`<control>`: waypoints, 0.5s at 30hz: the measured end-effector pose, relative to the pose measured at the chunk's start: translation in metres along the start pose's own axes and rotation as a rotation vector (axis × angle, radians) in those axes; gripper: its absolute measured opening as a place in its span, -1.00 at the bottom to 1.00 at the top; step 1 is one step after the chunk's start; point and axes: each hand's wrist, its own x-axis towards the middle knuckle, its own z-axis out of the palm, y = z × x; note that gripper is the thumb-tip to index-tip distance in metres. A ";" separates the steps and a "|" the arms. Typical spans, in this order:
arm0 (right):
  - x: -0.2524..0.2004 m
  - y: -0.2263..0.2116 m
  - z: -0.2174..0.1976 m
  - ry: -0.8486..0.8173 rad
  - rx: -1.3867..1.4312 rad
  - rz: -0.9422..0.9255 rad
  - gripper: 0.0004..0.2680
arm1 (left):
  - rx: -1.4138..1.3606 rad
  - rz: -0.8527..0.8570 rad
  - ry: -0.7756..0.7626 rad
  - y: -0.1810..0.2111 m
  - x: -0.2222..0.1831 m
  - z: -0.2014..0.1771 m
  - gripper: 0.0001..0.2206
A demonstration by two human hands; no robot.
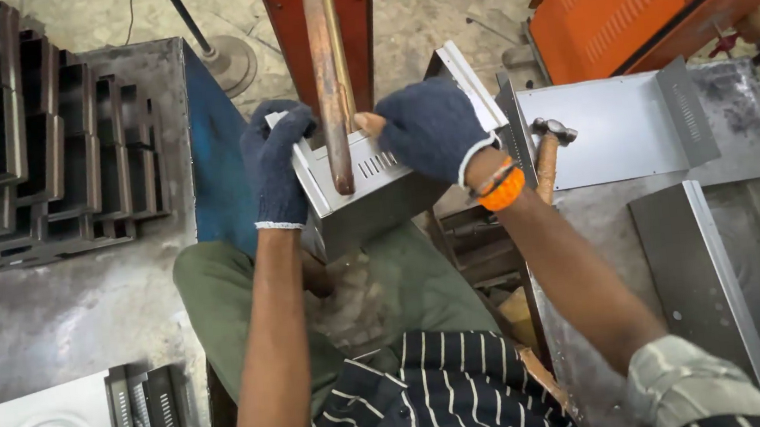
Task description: Assembling and spot-welding metal components for a device housing.
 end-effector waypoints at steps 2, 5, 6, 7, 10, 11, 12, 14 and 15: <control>0.015 0.009 0.012 -0.074 -0.109 0.054 -0.69 | 0.011 -0.015 0.034 0.001 -0.001 -0.001 -0.91; 0.028 0.017 0.019 -0.159 -0.227 0.121 -0.60 | 0.037 -0.039 0.085 0.000 0.002 0.001 -0.89; 0.030 0.019 0.020 -0.165 -0.233 0.140 -0.59 | 0.055 -0.047 0.096 0.000 0.004 0.002 -0.89; 0.028 0.014 0.015 -0.169 -0.234 0.137 -0.59 | 0.054 -0.048 0.101 0.001 0.001 0.003 -0.89; 0.023 0.004 0.001 -0.210 -0.253 0.172 -0.59 | 0.010 -0.033 0.074 0.008 -0.004 0.012 -0.88; 0.019 0.004 -0.002 -0.191 -0.296 0.156 -0.58 | 0.016 -0.029 0.052 0.012 -0.009 0.017 -0.86; 0.014 0.004 -0.004 -0.178 -0.339 0.138 -0.58 | 0.021 -0.028 0.035 0.015 -0.016 0.022 -0.83; 0.006 0.013 -0.005 -0.143 -0.394 0.076 -0.57 | -0.040 -0.001 0.046 0.004 -0.020 0.027 -0.86; 0.002 0.017 -0.006 -0.100 -0.446 0.011 -0.57 | -0.097 0.032 0.053 -0.001 -0.021 0.029 -0.89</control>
